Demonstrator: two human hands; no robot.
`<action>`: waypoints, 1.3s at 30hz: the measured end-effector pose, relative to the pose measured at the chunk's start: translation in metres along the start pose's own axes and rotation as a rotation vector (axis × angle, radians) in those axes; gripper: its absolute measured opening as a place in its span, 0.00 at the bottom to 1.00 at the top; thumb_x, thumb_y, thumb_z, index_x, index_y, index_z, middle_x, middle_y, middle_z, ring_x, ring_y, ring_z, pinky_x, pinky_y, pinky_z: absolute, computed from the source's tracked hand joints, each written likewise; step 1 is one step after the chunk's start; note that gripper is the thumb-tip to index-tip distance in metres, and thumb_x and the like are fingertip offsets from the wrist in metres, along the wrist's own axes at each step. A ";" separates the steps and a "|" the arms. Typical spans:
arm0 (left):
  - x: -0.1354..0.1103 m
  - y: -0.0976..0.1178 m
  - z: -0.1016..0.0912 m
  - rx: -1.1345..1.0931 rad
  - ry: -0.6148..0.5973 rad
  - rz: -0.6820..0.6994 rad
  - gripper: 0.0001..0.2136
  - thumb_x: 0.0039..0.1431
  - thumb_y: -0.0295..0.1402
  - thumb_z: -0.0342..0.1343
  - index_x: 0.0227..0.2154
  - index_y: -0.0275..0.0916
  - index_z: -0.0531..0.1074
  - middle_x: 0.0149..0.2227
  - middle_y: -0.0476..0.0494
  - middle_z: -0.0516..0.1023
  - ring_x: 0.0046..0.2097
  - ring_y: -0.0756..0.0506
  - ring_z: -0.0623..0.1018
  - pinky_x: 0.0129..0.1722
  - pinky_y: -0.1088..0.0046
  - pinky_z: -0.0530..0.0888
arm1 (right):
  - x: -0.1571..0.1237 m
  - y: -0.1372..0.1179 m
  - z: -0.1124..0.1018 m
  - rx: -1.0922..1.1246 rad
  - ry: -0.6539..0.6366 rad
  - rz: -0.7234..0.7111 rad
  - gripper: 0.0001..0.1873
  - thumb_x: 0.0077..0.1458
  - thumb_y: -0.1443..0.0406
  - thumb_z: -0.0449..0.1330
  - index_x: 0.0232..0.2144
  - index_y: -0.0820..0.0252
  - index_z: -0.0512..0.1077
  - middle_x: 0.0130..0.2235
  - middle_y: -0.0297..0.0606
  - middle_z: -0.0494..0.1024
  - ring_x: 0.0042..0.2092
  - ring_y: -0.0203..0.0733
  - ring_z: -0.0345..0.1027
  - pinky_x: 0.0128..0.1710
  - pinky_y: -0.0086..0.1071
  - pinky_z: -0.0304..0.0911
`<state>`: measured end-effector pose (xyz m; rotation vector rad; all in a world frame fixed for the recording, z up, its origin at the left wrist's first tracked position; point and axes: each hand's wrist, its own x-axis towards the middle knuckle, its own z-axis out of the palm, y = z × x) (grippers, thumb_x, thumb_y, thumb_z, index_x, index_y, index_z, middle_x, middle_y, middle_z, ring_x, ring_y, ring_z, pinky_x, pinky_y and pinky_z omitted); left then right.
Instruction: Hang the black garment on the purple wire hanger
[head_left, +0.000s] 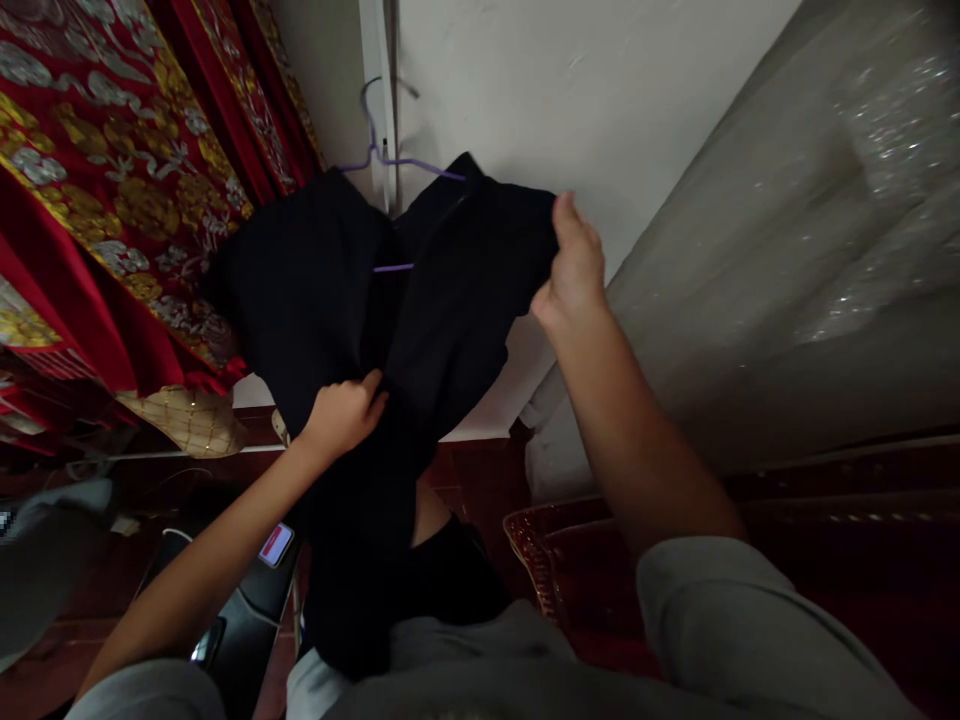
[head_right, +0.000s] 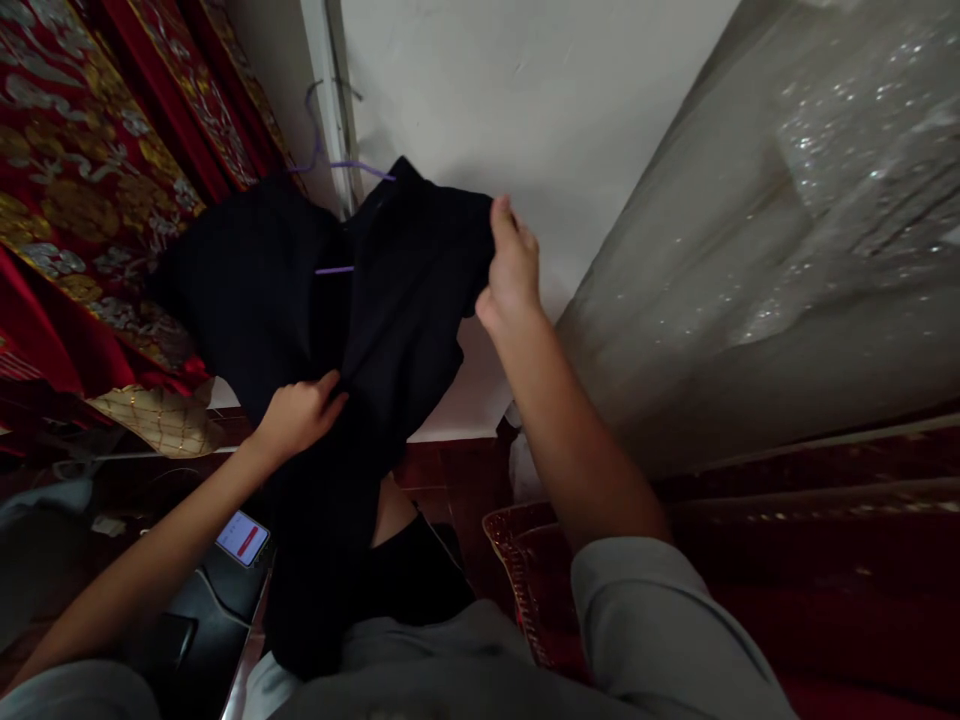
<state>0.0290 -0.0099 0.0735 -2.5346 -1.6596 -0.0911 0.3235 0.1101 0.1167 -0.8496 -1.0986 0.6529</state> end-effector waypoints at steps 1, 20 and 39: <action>-0.004 0.001 0.005 -0.035 0.007 0.023 0.17 0.75 0.43 0.46 0.52 0.39 0.73 0.40 0.36 0.83 0.40 0.37 0.84 0.36 0.66 0.75 | -0.008 0.002 -0.006 0.023 0.034 -0.009 0.32 0.53 0.34 0.57 0.48 0.46 0.74 0.57 0.38 0.79 0.59 0.54 0.72 0.53 0.48 0.73; -0.066 0.091 0.087 -1.423 0.686 -0.182 0.31 0.61 0.33 0.68 0.62 0.45 0.59 0.37 0.49 0.75 0.41 0.48 0.79 0.50 0.69 0.76 | -0.218 0.003 -0.008 0.045 -0.220 0.224 0.13 0.59 0.52 0.63 0.40 0.52 0.73 0.30 0.34 0.75 0.31 0.40 0.71 0.36 0.36 0.70; -0.073 0.107 0.087 -1.518 0.691 -0.342 0.07 0.58 0.31 0.69 0.39 0.37 0.82 0.35 0.44 0.80 0.38 0.48 0.79 0.37 0.76 0.75 | -0.239 0.013 0.008 -0.249 -0.389 0.027 0.05 0.61 0.64 0.65 0.33 0.58 0.78 0.30 0.34 0.80 0.32 0.36 0.74 0.33 0.28 0.68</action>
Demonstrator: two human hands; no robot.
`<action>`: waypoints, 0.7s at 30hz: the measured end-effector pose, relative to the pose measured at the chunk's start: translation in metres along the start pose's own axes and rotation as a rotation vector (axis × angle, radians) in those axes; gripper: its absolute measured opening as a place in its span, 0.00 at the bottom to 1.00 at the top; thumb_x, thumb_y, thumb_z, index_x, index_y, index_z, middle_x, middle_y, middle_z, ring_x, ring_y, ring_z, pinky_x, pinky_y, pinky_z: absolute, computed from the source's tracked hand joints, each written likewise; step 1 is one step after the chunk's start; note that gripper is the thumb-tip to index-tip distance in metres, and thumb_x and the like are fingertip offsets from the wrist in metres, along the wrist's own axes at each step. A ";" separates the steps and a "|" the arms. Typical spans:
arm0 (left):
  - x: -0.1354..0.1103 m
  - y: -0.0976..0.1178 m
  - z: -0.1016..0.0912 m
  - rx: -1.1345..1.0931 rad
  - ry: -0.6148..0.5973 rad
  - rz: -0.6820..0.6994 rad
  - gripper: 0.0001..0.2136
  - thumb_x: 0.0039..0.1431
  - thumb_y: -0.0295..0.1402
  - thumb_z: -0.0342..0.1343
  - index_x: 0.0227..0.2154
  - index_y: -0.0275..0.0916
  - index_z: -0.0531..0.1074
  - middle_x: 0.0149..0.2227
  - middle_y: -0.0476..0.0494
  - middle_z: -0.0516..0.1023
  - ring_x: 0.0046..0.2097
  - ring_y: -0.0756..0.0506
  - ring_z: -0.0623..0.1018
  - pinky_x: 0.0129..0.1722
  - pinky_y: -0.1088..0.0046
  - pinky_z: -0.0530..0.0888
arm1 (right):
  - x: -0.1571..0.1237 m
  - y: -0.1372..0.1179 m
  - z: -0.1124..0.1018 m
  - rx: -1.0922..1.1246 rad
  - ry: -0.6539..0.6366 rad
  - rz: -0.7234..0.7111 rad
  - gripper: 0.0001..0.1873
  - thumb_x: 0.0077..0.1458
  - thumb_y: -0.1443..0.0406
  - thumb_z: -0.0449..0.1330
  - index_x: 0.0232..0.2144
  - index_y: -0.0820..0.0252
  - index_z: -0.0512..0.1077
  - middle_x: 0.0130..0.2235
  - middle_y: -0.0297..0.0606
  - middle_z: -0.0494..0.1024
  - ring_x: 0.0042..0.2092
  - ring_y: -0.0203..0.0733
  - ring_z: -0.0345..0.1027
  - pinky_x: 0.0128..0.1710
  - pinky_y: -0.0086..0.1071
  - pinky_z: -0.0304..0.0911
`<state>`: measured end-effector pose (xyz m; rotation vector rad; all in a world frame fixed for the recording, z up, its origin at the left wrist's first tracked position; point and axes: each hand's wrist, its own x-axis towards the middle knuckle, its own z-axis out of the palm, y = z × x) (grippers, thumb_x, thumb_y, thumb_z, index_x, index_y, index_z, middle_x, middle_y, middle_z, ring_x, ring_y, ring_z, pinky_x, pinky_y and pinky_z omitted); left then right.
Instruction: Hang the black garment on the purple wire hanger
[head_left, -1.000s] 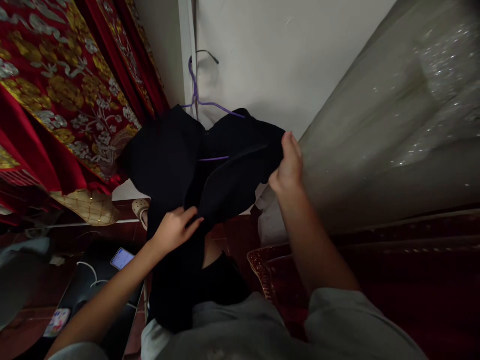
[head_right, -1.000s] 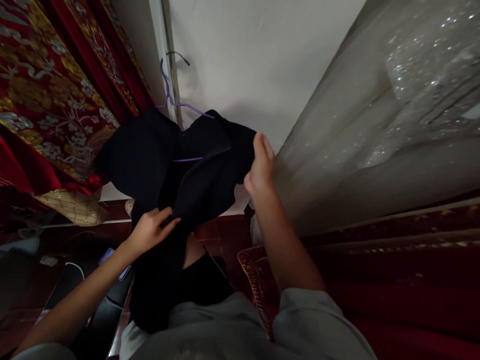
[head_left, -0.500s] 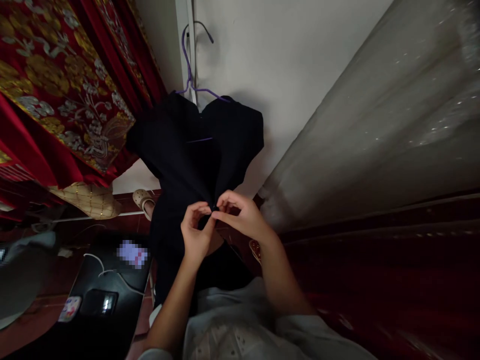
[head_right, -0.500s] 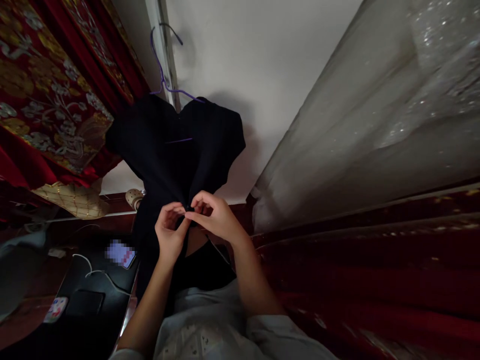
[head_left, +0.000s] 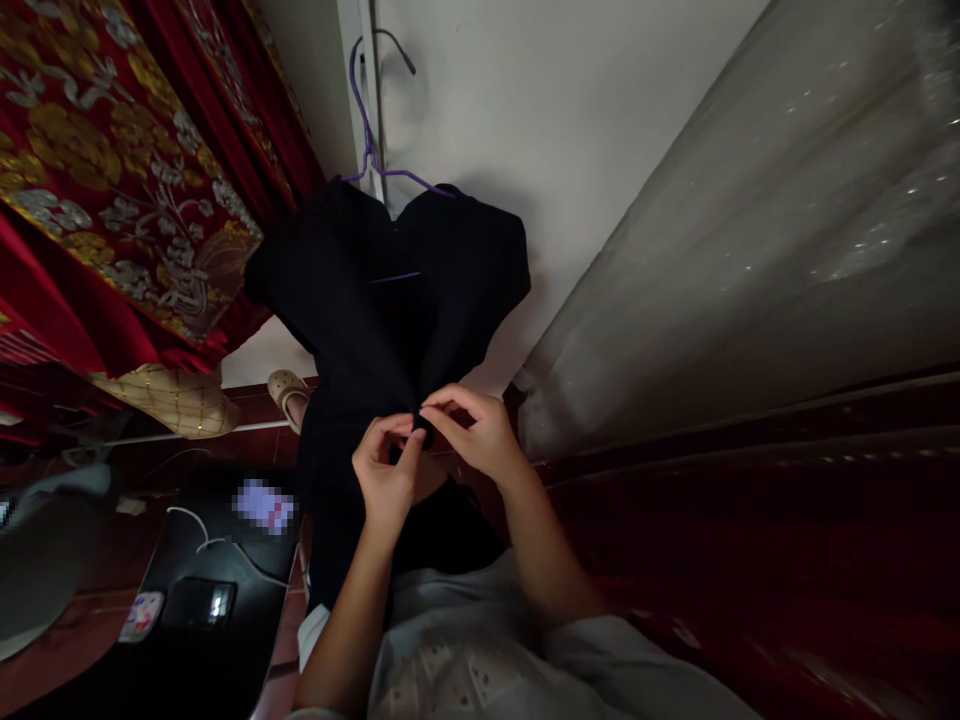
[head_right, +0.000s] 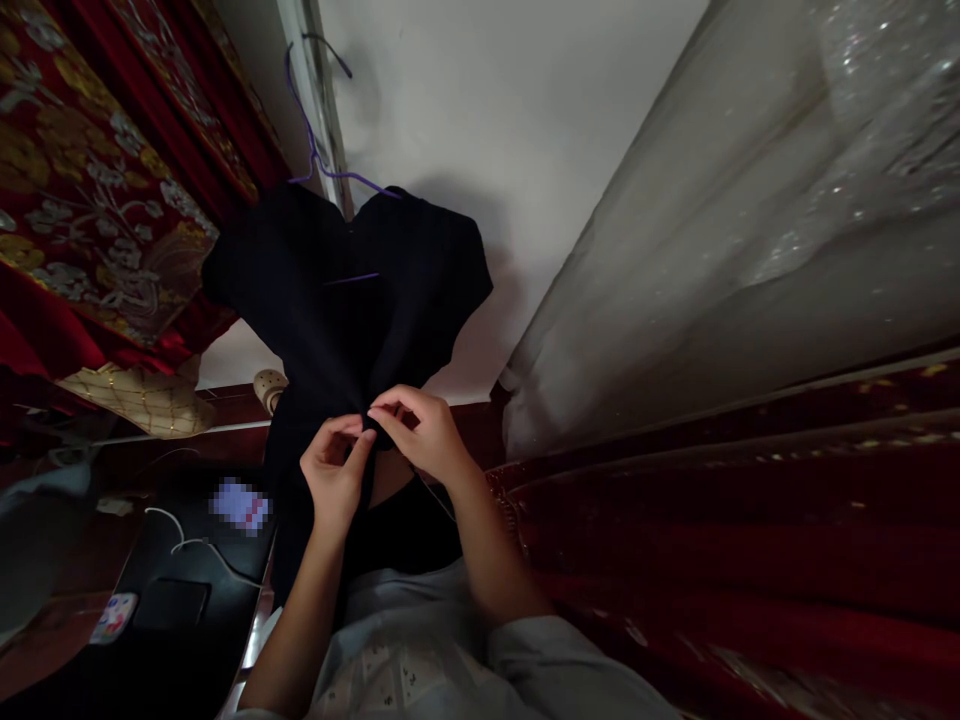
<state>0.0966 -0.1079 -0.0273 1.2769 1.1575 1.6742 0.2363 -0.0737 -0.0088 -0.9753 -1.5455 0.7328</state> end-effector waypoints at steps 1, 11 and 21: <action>0.000 0.001 0.001 -0.011 0.007 -0.012 0.08 0.57 0.31 0.69 0.39 0.37 0.81 0.35 0.44 0.80 0.37 0.48 0.79 0.37 0.76 0.75 | 0.000 0.000 0.001 -0.001 0.016 -0.020 0.04 0.60 0.64 0.65 0.32 0.58 0.77 0.30 0.34 0.79 0.32 0.36 0.74 0.33 0.28 0.68; -0.006 0.006 0.010 0.023 -0.071 0.029 0.04 0.60 0.30 0.67 0.34 0.36 0.79 0.33 0.45 0.78 0.34 0.49 0.77 0.34 0.76 0.72 | 0.142 -0.009 -0.005 -0.116 0.195 -0.373 0.10 0.64 0.60 0.62 0.31 0.57 0.72 0.31 0.33 0.74 0.33 0.36 0.68 0.37 0.31 0.67; 0.015 0.041 0.015 0.244 -0.329 0.465 0.03 0.66 0.29 0.63 0.41 0.39 0.78 0.37 0.43 0.81 0.38 0.47 0.79 0.38 0.72 0.76 | 0.195 -0.070 -0.017 -0.004 0.211 -0.314 0.15 0.61 0.56 0.67 0.31 0.55 0.67 0.32 0.31 0.72 0.35 0.33 0.67 0.38 0.28 0.67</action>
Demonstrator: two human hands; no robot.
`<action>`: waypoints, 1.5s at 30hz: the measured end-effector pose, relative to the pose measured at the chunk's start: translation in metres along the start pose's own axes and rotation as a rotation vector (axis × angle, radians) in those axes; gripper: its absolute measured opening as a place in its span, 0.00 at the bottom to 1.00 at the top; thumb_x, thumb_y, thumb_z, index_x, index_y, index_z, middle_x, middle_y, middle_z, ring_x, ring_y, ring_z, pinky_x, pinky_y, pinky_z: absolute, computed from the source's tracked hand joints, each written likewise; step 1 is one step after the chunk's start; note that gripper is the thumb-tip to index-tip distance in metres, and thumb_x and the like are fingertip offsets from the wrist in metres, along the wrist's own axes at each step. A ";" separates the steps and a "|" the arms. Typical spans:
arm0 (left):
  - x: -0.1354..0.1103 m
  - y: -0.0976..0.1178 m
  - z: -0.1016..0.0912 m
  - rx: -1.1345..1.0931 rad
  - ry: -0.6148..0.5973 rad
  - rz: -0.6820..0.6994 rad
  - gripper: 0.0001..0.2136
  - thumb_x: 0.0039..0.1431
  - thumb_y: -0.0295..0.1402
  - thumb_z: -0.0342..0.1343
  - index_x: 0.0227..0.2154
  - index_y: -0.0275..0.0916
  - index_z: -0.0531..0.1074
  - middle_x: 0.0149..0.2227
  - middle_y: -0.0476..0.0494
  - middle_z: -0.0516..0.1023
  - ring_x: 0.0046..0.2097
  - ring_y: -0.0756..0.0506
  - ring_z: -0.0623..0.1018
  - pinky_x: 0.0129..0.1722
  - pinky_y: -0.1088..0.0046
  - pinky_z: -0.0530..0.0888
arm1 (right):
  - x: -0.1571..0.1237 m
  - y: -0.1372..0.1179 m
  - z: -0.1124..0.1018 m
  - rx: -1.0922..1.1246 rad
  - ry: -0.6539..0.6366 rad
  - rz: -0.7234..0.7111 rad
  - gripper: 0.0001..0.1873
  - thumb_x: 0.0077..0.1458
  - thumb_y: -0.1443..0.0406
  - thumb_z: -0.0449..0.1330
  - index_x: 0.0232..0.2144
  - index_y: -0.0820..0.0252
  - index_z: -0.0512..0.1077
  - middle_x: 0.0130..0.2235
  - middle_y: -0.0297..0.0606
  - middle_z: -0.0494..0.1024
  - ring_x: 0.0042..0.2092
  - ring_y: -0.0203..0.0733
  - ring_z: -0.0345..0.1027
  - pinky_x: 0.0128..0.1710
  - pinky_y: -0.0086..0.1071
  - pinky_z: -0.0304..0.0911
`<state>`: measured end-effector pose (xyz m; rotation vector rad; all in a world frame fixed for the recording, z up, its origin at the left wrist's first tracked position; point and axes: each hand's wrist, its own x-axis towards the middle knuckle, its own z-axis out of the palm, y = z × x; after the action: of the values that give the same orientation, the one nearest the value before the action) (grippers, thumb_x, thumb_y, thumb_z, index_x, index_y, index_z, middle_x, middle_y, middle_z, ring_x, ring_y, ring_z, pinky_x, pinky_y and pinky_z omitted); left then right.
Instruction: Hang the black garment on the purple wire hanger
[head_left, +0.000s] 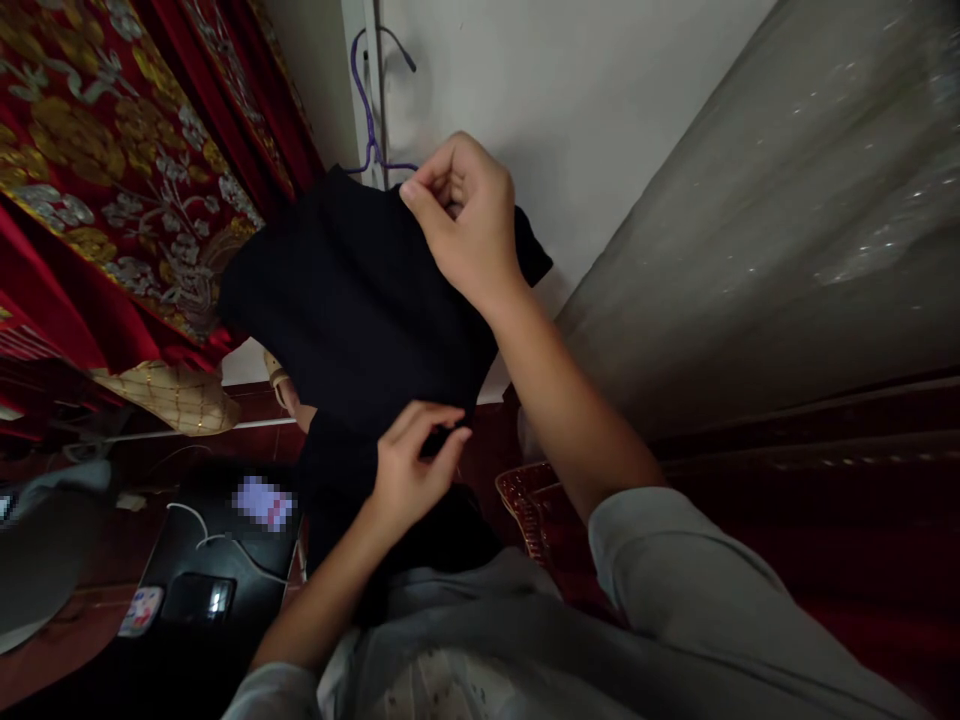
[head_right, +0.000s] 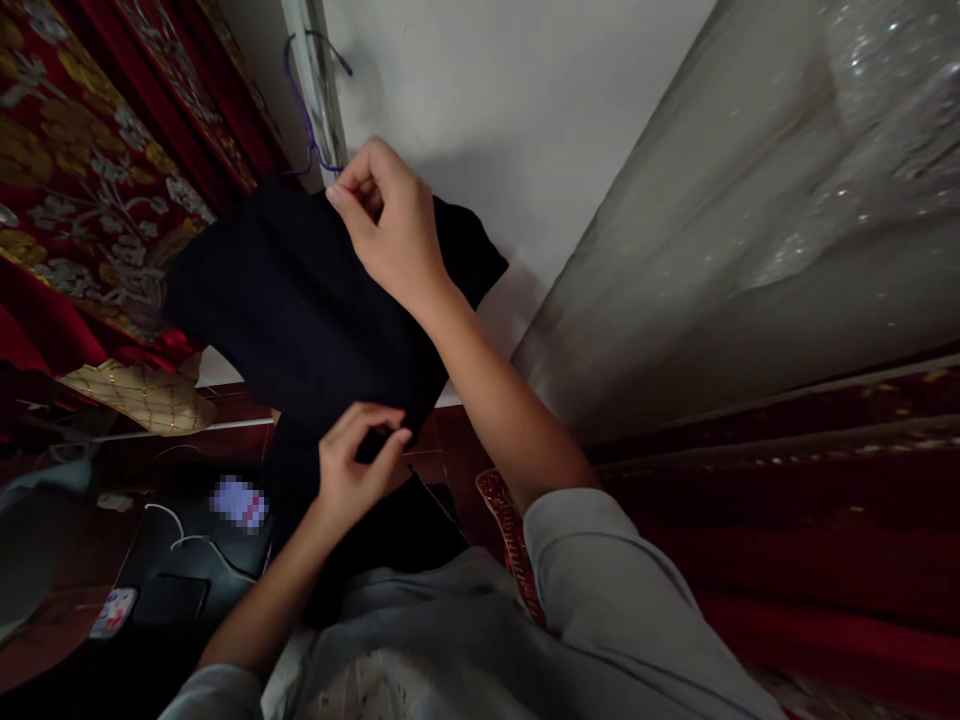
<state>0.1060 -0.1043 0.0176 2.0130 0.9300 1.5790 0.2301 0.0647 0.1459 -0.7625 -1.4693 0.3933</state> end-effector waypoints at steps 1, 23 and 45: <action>0.020 -0.002 -0.008 0.029 0.017 0.052 0.04 0.67 0.30 0.62 0.43 0.39 0.78 0.39 0.42 0.81 0.40 0.47 0.79 0.40 0.70 0.77 | -0.006 -0.004 0.000 0.054 0.004 0.061 0.15 0.61 0.56 0.68 0.31 0.56 0.67 0.32 0.31 0.72 0.35 0.33 0.67 0.36 0.27 0.67; 0.228 -0.007 -0.111 0.613 -0.381 0.482 0.07 0.71 0.33 0.56 0.41 0.38 0.78 0.41 0.44 0.77 0.45 0.43 0.78 0.47 0.63 0.72 | -0.081 0.036 0.048 0.580 0.071 0.494 0.16 0.60 0.55 0.68 0.31 0.58 0.68 0.29 0.30 0.70 0.23 0.27 0.57 0.20 0.25 0.55; 0.230 -0.012 -0.151 0.323 0.111 0.327 0.13 0.70 0.40 0.61 0.35 0.36 0.70 0.35 0.48 0.69 0.44 0.47 0.76 0.50 0.68 0.74 | -0.112 0.060 0.034 0.249 0.089 0.564 0.10 0.56 0.63 0.65 0.27 0.58 0.69 0.23 0.28 0.66 0.25 0.30 0.60 0.25 0.26 0.55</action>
<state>-0.0114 0.0577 0.2076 2.4230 0.9881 1.8228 0.1987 0.0405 0.0206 -0.9721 -1.0783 0.9389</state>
